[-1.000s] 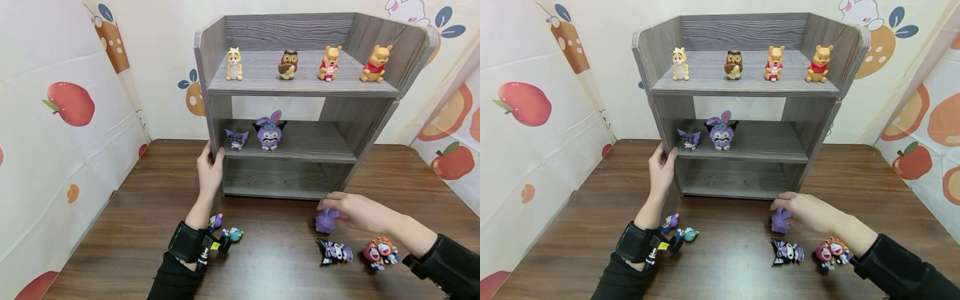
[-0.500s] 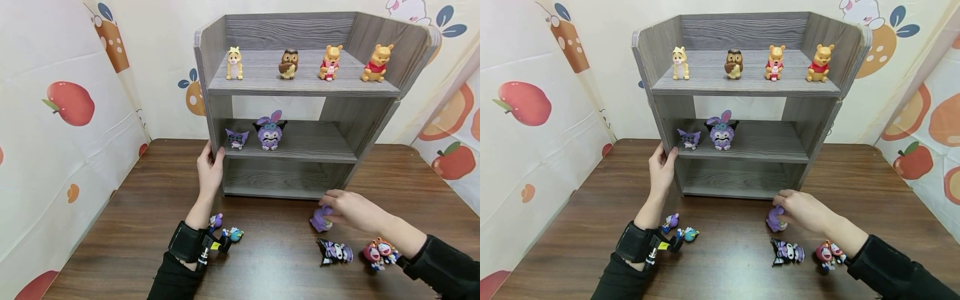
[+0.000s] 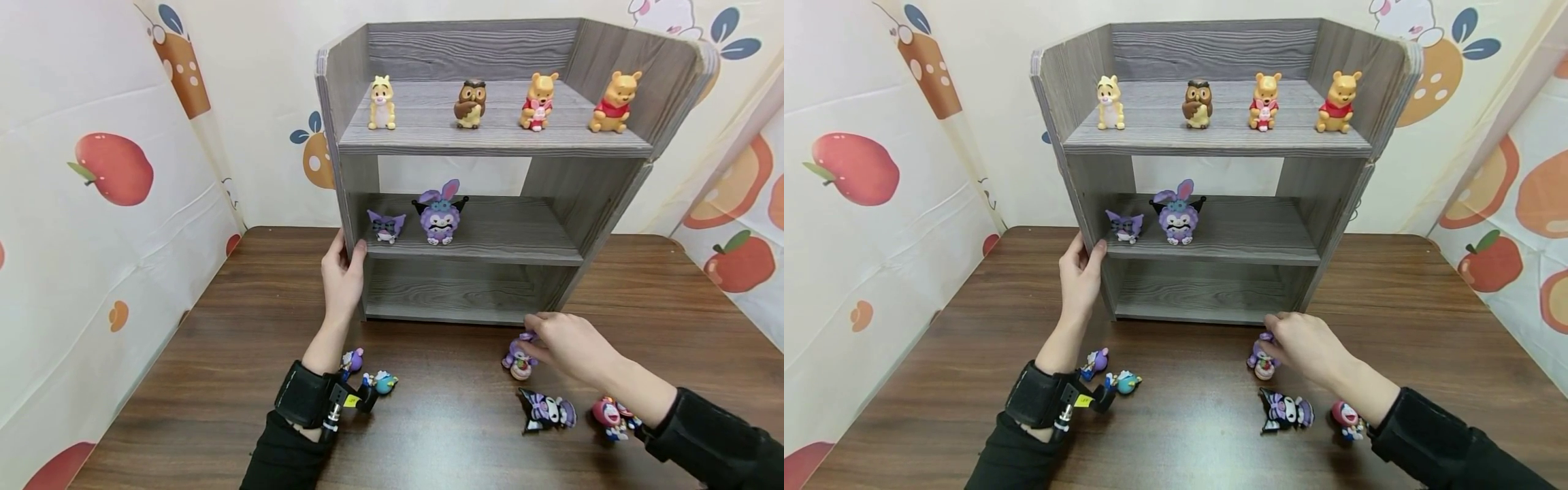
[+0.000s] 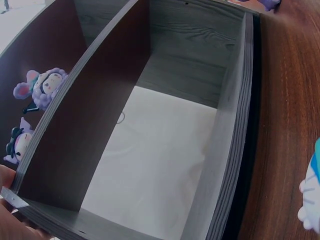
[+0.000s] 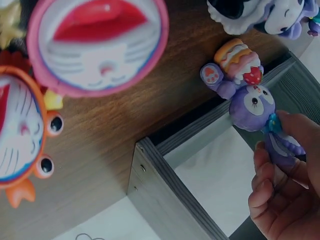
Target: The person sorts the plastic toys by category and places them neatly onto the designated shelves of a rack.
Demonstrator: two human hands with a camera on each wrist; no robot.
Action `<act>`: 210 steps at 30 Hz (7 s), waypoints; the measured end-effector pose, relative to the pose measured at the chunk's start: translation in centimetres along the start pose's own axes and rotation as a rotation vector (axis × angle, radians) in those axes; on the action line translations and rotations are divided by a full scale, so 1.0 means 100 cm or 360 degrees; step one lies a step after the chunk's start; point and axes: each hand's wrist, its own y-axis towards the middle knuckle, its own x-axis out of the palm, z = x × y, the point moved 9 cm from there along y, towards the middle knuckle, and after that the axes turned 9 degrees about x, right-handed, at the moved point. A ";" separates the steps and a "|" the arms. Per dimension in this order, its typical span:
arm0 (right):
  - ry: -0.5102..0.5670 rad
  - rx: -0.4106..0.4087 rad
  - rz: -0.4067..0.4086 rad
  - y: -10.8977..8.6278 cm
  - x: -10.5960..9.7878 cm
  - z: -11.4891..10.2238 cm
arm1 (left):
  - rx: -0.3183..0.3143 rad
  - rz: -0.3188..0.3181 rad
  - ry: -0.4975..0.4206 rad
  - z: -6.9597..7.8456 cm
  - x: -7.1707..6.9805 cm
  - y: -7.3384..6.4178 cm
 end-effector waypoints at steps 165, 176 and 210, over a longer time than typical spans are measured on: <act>0.0083 -0.0056 -0.0662 -0.031 0.005 -0.040 | -0.0005 -0.0004 0.0028 -0.028 -0.004 -0.001; 0.0020 0.0028 -0.0911 -0.046 0.038 -0.037 | -0.0068 -0.0019 0.0028 -0.003 -0.001 -0.002; 0.0567 -0.0056 -0.0333 -0.021 0.025 -0.034 | -0.0026 -0.0012 -0.0009 -0.027 -0.004 0.000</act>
